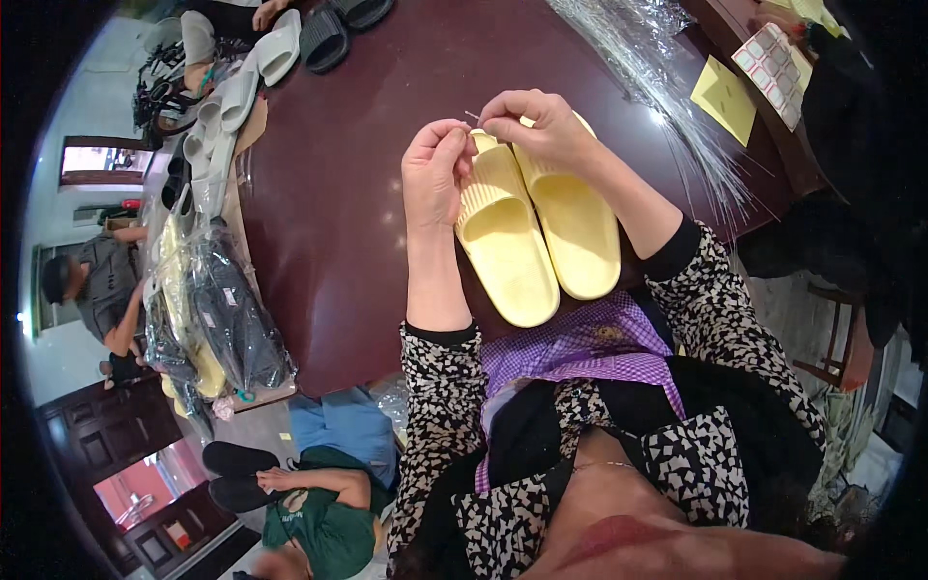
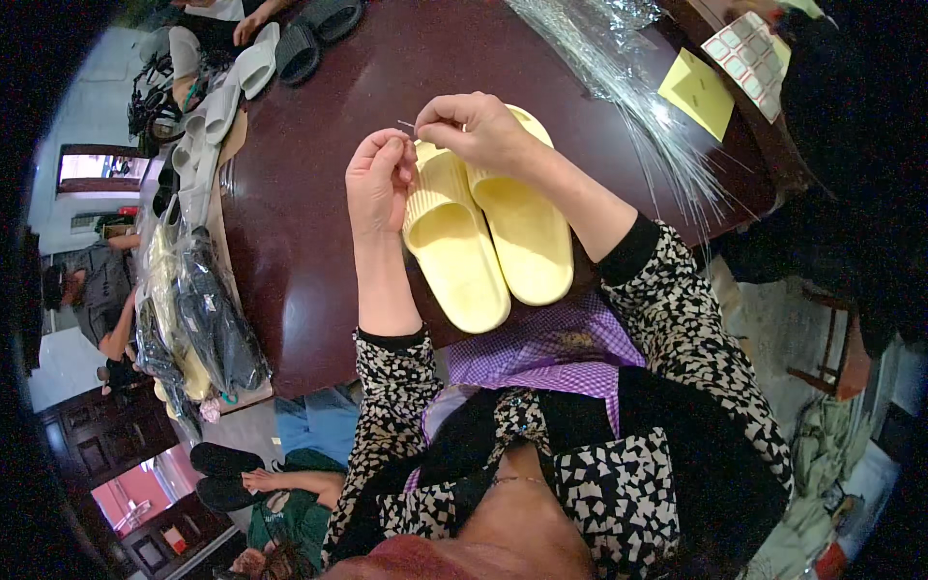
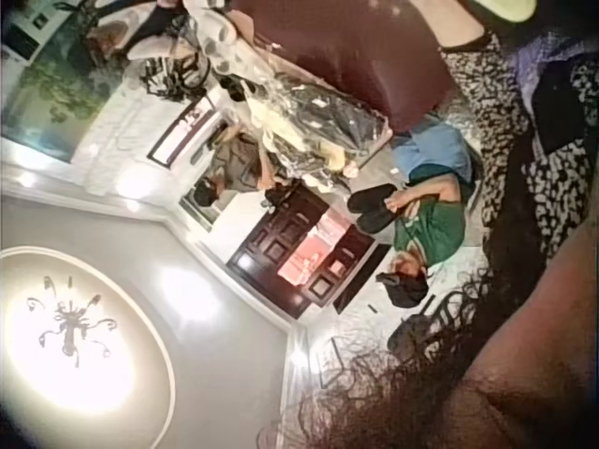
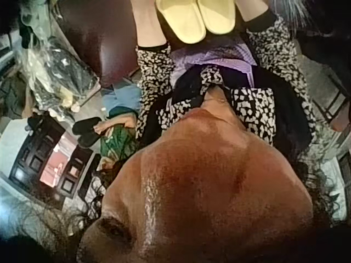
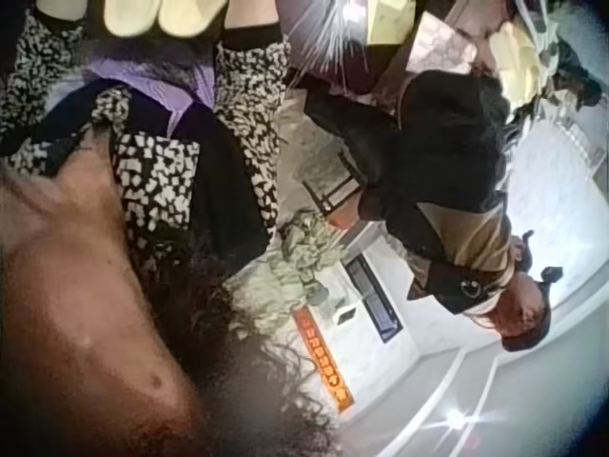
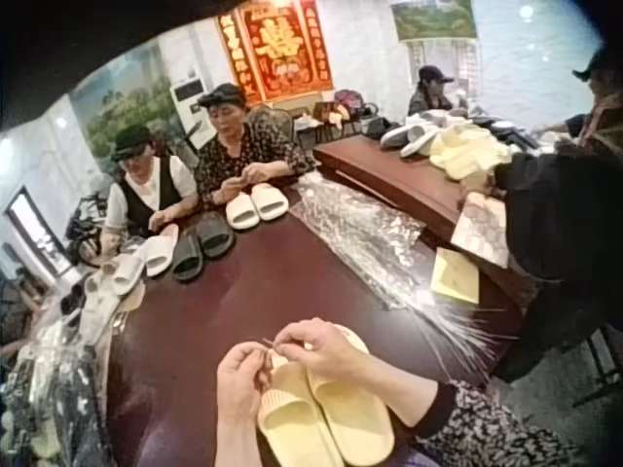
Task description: The person pairs slides by threading plastic tag fasteners through each pair and fastening them together by hand.
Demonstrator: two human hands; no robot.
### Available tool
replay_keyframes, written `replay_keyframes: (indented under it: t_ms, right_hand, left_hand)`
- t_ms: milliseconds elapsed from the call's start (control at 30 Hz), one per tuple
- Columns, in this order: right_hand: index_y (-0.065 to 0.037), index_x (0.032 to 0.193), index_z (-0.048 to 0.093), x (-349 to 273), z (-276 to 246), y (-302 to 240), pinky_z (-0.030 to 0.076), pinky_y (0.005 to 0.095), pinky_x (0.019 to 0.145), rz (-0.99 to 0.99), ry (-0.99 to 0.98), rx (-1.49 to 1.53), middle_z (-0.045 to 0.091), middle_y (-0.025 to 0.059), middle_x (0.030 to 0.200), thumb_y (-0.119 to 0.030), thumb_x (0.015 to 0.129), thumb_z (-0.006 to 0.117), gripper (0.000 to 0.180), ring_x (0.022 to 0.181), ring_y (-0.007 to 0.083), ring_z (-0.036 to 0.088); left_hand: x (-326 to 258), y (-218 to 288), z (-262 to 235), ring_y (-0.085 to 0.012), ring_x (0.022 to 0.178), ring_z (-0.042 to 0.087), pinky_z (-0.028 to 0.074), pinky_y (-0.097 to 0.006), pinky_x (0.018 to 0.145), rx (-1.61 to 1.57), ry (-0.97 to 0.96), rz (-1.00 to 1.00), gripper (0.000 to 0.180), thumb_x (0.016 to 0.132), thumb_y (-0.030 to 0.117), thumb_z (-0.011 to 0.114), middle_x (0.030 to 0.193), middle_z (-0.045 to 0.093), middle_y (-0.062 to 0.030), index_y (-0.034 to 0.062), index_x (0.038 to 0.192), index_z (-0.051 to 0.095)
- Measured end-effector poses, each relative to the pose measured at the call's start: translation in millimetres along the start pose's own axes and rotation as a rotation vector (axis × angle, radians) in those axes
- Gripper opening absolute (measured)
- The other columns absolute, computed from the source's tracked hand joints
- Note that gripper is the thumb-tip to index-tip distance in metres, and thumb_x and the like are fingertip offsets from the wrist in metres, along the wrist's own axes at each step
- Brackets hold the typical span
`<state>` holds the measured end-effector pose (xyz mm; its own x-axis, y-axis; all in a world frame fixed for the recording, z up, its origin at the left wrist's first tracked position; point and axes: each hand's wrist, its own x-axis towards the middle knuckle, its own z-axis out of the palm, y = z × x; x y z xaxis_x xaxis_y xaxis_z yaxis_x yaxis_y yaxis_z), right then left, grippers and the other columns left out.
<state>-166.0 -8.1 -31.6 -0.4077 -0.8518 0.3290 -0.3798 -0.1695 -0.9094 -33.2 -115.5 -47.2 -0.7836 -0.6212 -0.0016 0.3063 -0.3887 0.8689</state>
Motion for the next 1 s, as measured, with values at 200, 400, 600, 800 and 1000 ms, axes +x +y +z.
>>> replay_keyframes:
  t_ms: [200, 400, 600, 800, 1000]
  right_hand:
    - [-0.008, 0.081, 0.065, -5, -3, -2, 0.041, 0.0271, 0.074, -0.197, 0.023, -0.3, 0.06, 0.0005, 0.067, -0.012, 0.079, 0.064, 0.005, 0.065, 0.013, 0.055]
    - [-0.01, 0.08, 0.066, -5, 2, 3, 0.039, 0.0285, 0.077, -0.269, 0.041, -0.336, 0.059, -0.0005, 0.064, -0.013, 0.077, 0.066, 0.005, 0.063, 0.0136, 0.053]
    - [-0.01, 0.079, 0.066, -6, 1, 0, 0.039, 0.0283, 0.077, -0.209, 0.017, -0.359, 0.059, -0.0003, 0.063, -0.013, 0.076, 0.065, 0.004, 0.062, 0.0138, 0.052]
    - [-0.009, 0.078, 0.065, -6, 2, -1, 0.04, 0.0278, 0.076, -0.186, 0.031, -0.329, 0.059, 0.0, 0.063, -0.013, 0.076, 0.065, 0.004, 0.06, 0.0141, 0.052]
    - [-0.008, 0.077, 0.065, -6, 1, -1, 0.04, 0.0278, 0.076, -0.165, 0.025, -0.338, 0.059, 0.0004, 0.063, -0.013, 0.076, 0.065, 0.005, 0.062, 0.0143, 0.053]
  left_hand:
    - [-2, 0, 3, -0.0058, 0.054, 0.05, 0.04, -0.015, 0.048, -0.004, 0.053, 0.022, 0.005, 0.084, 0.002, 0.058, 0.075, 0.062, -0.0062, 0.0013, 0.088, 0.061]
    - [-5, 0, 5, -0.0075, 0.056, 0.052, 0.042, -0.016, 0.05, 0.015, 0.083, 0.047, 0.004, 0.084, 0.001, 0.059, 0.078, 0.064, -0.0083, 0.0012, 0.087, 0.061]
    - [-5, -2, 9, -0.0049, 0.057, 0.055, 0.039, -0.014, 0.046, 0.053, 0.115, 0.109, 0.002, 0.083, 0.001, 0.06, 0.076, 0.064, -0.0071, 0.0007, 0.085, 0.06]
    - [-6, -1, 11, -0.0051, 0.057, 0.055, 0.039, -0.015, 0.046, 0.061, 0.112, 0.12, 0.003, 0.083, 0.002, 0.061, 0.076, 0.064, -0.0072, 0.0004, 0.085, 0.06]
    - [-5, -2, 11, -0.0039, 0.055, 0.053, 0.037, -0.015, 0.045, 0.088, 0.113, 0.113, 0.003, 0.082, 0.001, 0.062, 0.072, 0.062, -0.0036, 0.0015, 0.085, 0.061]
